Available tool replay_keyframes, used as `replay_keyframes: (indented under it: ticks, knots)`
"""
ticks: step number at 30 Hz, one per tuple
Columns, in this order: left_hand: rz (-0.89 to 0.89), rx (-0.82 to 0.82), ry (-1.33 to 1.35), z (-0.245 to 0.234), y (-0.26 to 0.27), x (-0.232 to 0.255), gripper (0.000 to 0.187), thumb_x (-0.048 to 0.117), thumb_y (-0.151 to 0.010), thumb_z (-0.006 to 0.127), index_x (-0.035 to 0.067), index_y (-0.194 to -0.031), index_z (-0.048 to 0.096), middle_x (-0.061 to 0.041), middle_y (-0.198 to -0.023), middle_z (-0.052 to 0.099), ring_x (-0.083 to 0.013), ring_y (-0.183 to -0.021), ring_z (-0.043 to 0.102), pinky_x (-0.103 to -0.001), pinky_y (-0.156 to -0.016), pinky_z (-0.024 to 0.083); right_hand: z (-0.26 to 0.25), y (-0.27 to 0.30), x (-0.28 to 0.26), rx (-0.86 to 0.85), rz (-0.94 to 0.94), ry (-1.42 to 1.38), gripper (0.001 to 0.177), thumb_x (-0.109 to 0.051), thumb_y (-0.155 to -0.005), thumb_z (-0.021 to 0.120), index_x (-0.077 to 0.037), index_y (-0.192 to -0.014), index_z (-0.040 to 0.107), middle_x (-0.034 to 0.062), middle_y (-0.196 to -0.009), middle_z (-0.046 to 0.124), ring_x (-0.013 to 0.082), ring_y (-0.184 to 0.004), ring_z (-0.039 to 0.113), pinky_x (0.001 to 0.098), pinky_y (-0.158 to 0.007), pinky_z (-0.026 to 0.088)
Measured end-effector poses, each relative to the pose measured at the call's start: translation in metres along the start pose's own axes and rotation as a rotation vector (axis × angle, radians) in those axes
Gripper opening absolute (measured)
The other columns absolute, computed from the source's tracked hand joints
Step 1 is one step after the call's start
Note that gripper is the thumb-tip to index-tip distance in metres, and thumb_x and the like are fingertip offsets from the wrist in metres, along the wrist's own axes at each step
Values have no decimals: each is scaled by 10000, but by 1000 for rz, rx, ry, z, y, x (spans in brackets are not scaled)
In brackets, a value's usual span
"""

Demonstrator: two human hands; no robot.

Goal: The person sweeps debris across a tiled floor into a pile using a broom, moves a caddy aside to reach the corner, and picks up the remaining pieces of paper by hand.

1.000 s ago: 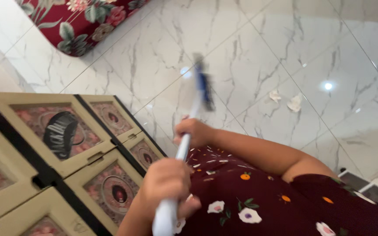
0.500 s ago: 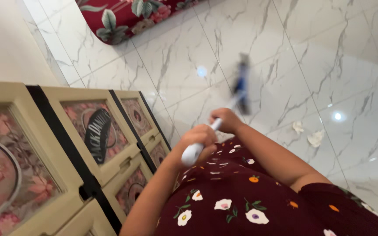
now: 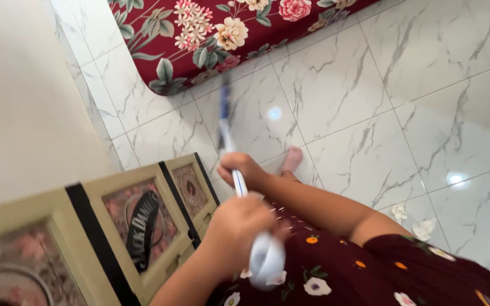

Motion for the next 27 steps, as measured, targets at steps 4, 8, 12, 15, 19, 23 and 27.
replay_keyframes:
  ticks: [4,8,12,15,19,23,27]
  knots:
    - [-53,-45,15,32,-100,-88,257,102,-645,801,44,-865,682,-136,-865,694,-361,-868,678,-457,-756,530,-37,-35,27,249,-76,-308,168,-62,-935,712,6,-1023,588,71,-867,636,176,-737,582,314,-676,475]
    - [-65,-148,9,33,-158,-121,222,122,-650,810,48,-764,635,-142,-843,686,-345,-872,671,-456,-776,546,-73,-62,102,378,-135,-78,173,-94,-981,681,22,-1052,573,69,-899,631,138,-765,583,280,-674,483]
    - [64,-248,203,34,-188,-115,211,153,-845,807,67,-799,619,-105,-858,672,-299,-916,676,-432,-852,561,-133,-54,177,-2,115,-391,351,-108,-1006,588,-122,-664,512,-15,-629,511,83,-561,494,247,-544,370]
    - [133,-325,237,50,-213,-113,284,160,-855,814,66,-730,576,-76,-784,654,-302,-891,653,-433,-847,546,-182,-37,175,290,344,-400,348,-159,-1024,555,-40,-697,538,75,-621,542,216,-554,501,347,-524,416]
    - [143,-402,347,73,-222,-123,243,139,-839,803,65,-752,588,-80,-824,658,-296,-899,650,-428,-854,541,-230,-10,152,352,83,401,231,-58,-915,637,-35,-721,514,155,-664,533,375,-639,520,457,-636,449]
    - [99,-358,505,88,-231,-137,130,84,-846,749,69,-824,623,-89,-945,701,-270,-940,673,-426,-902,543,-258,22,148,337,257,433,247,-66,-879,656,-66,-679,511,132,-653,565,359,-623,546,443,-625,459]
    - [22,-277,517,67,-245,-123,126,31,-866,717,58,-822,602,-69,-845,683,-262,-817,666,-402,-813,544,-271,11,129,233,331,300,203,-152,-739,749,-136,-635,575,68,-626,619,288,-576,616,392,-548,495]
Point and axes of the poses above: each hand's wrist, its own y-axis away from the middle knuckle, its own z-axis out of the palm, x = y × z, the point moved 2 cm from there along -y, towards the middle knuckle
